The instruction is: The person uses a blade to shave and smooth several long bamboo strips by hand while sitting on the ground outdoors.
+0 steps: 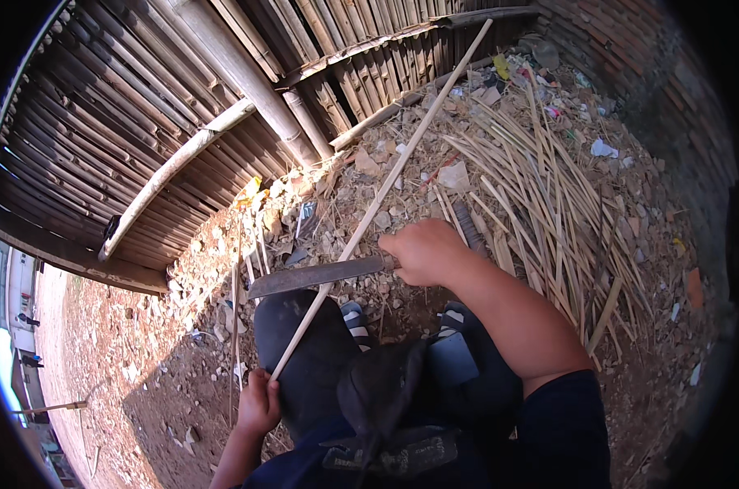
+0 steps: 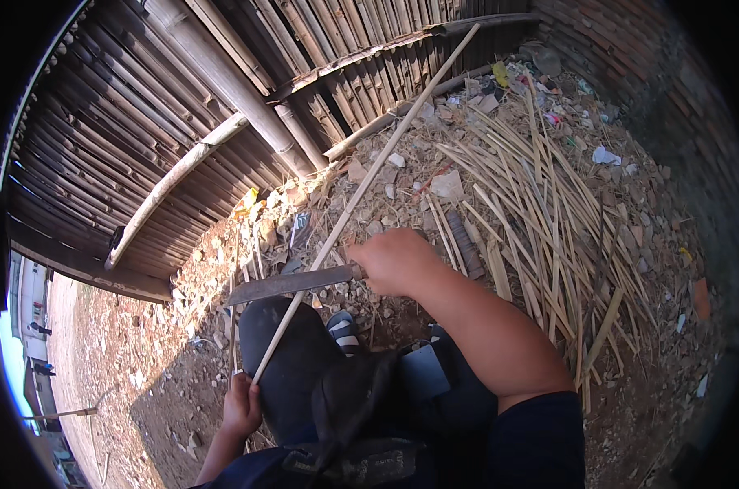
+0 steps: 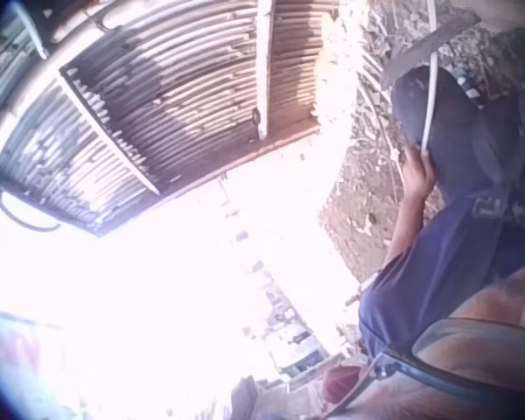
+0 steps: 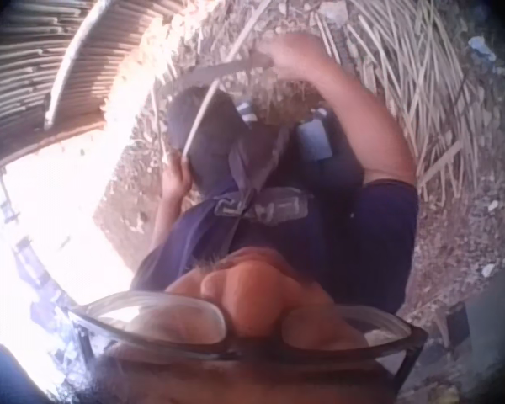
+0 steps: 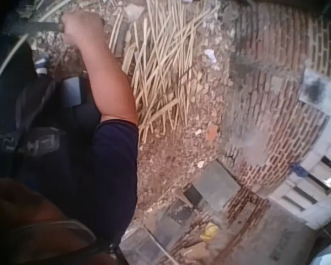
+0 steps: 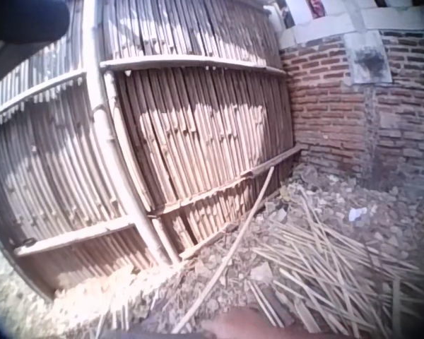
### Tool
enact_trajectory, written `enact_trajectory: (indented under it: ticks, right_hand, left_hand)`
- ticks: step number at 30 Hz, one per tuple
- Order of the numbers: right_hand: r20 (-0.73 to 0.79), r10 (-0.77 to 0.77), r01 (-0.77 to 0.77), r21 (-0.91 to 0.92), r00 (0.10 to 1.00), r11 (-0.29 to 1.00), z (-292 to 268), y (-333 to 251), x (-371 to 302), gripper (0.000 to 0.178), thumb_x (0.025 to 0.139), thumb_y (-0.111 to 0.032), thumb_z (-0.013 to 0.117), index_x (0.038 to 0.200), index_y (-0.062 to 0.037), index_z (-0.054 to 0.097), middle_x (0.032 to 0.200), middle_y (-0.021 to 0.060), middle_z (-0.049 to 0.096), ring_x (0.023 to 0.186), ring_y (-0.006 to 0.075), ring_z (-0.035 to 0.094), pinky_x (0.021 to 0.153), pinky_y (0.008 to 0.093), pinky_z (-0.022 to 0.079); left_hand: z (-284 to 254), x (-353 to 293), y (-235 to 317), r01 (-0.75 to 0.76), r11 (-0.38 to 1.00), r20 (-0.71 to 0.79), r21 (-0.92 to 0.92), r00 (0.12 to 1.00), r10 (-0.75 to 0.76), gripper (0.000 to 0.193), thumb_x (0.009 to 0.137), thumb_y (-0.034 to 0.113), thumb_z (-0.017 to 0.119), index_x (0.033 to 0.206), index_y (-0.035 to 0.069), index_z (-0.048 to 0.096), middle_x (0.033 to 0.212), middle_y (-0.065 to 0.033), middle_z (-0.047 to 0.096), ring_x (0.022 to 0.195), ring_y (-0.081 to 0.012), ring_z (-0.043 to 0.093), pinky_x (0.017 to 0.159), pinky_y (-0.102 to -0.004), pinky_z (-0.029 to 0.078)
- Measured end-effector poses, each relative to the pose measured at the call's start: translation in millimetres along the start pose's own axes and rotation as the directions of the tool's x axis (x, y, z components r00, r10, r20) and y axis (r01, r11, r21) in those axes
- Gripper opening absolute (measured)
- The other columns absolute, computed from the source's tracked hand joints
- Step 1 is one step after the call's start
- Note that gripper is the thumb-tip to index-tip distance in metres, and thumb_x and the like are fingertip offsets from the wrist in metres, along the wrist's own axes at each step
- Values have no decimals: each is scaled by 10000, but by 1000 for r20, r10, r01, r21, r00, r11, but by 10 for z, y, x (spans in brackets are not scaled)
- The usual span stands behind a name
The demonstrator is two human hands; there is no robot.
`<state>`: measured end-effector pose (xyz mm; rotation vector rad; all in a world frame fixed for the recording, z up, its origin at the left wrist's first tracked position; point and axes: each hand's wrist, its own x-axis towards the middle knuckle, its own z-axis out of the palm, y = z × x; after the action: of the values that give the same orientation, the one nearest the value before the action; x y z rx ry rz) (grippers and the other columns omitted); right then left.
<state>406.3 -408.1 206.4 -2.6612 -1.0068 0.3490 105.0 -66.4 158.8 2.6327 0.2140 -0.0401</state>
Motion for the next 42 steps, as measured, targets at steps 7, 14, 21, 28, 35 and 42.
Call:
enact_trajectory:
  ticks: [7, 14, 21, 28, 35, 42]
  right_hand:
    - [-102, 296, -281, 133, 950, 950, 85, 546, 138, 255, 808, -223, 730, 1046, -134, 709, 944, 131, 731, 924, 352, 711, 809, 488, 566]
    - [11, -33, 32, 60, 999, 998, -14, -9, 6, 319, 781, -191, 722, 1091, -131, 682, 927, 150, 725, 917, 377, 704, 806, 514, 555]
    - [-148, 256, -197, 325, 955, 925, 160, 744, 173, 337, 781, -187, 723, 1100, -83, 691, 972, 185, 722, 948, 393, 694, 835, 499, 550]
    - [-239, 153, -105, 204, 959, 973, 203, 402, 75, 343, 803, -279, 771, 1098, -116, 705, 897, 212, 709, 924, 411, 687, 807, 484, 548]
    - [-91, 285, -228, 398, 954, 889, 226, 794, 175, 297, 845, -278, 739, 1076, -96, 693, 937, 156, 733, 905, 386, 708, 827, 497, 561]
    - [-154, 302, -274, 180, 941, 945, 106, 541, 69, 429, 816, -257, 769, 1208, -104, 686, 1018, 175, 728, 959, 386, 702, 849, 494, 554]
  left_hand:
    - [-25, 67, 24, -41, 998, -18, -40, 999, 41, 226, 1027, 166, 531, 1160, -9, 482, 788, -204, 647, 714, -450, 656, 630, -502, 504]
    - [0, 48, 21, -78, 997, -33, -13, 996, 78, 236, 1011, 144, 556, 1157, -26, 483, 744, -197, 660, 680, -437, 666, 608, -508, 512]
    - [43, 103, 42, -96, 995, -89, -28, 992, 93, 236, 1016, 156, 547, 1152, -26, 483, 731, -189, 663, 669, -432, 671, 601, -507, 513]
    - [-65, 91, 78, -64, 996, 10, -63, 998, 65, 236, 1029, 177, 541, 1138, -23, 481, 722, -196, 655, 646, -424, 657, 582, -489, 493]
    - [-57, 168, 59, -60, 996, 24, -68, 998, 62, 219, 1035, 183, 530, 1120, -13, 481, 706, -196, 643, 643, -429, 648, 575, -494, 480]
    - [-208, 187, 153, 32, 996, 122, -78, 992, -22, 193, 1024, 168, 533, 1100, -4, 492, 718, -198, 643, 667, -427, 648, 610, -484, 489]
